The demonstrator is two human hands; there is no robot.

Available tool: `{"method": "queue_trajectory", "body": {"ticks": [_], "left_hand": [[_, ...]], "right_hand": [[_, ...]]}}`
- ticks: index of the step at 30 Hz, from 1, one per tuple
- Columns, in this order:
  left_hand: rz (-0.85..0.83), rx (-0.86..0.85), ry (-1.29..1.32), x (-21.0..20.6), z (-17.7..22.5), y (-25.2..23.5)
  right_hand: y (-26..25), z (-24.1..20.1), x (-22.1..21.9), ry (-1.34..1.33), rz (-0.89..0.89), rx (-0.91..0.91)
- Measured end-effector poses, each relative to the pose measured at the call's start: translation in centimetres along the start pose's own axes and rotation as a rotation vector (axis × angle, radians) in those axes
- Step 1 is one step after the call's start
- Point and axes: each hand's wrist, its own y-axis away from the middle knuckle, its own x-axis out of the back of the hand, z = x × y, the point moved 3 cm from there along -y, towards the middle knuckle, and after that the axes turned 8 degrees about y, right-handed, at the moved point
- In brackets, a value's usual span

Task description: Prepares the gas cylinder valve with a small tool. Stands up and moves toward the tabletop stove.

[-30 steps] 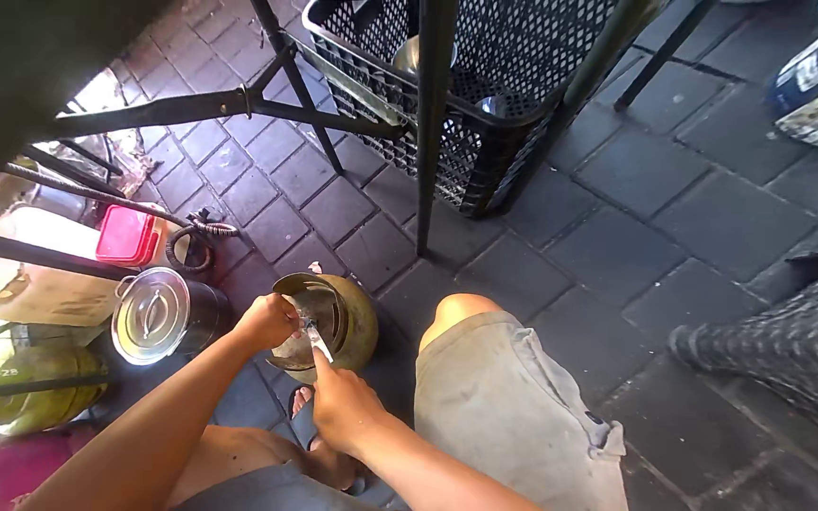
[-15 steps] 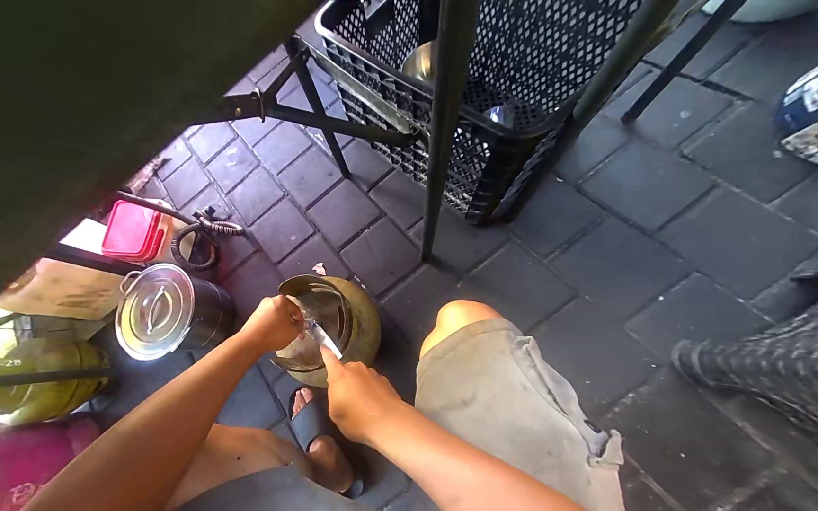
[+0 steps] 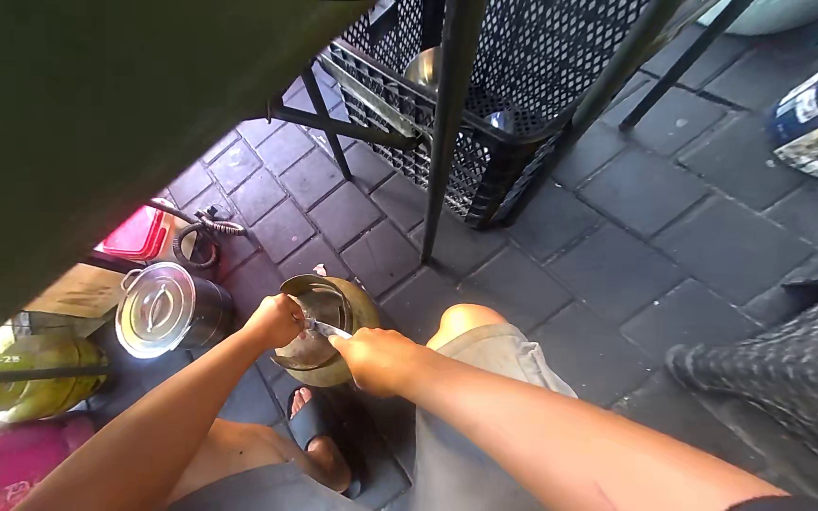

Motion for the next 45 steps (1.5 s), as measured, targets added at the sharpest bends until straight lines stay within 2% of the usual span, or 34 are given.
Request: {"method": "queue_trajectory", "body": {"ticks": [4, 7, 15, 22, 25, 28, 33, 38, 45], "left_hand": [[-0.018, 0.009, 0.008, -0.3, 0.1, 0.2], [-0.002, 0.02, 0.026, -0.5, 0.3, 0.8], [0.002, 0.047, 0.067, -0.7, -0.8, 0.5], [-0.025, 0.09, 0.184, -0.6, -1.2, 0.8], [-0.089, 0.095, 0.093, 0.0, -1.0, 0.7], [-0.105, 0.173, -0.04, 1.3, -1.1, 1.1], [-0.015, 0.328, -0.066, 4.1, -3.1, 3.2], [-0.06, 0.458, 0.065, 4.2, -6.3, 4.5], [-0.052, 0.497, 0.105, 4.6, -7.1, 5.3]], "right_hand": [[-1.5, 0.0, -1.9, -0.362, 0.054, -0.062], [-2.0, -0.6, -2.1, -0.291, 0.013, -0.127], [-1.4, 0.4, -0.5, -0.035, -0.034, -0.037], [-2.3, 1.4, -1.2, -0.156, -0.018, 0.038], [-2.4, 1.6, -1.2, -0.196, -0.005, 0.064], [-2.3, 1.9, -1.3, -0.32, 0.027, 0.077], [-2.7, 2.3, -2.1, -0.558, -0.057, 0.019], [-3.0, 2.9, -3.4, -0.764, -0.059, -0.006], [-2.9, 3.2, -4.0, -1.11, -0.082, 0.075]]}}
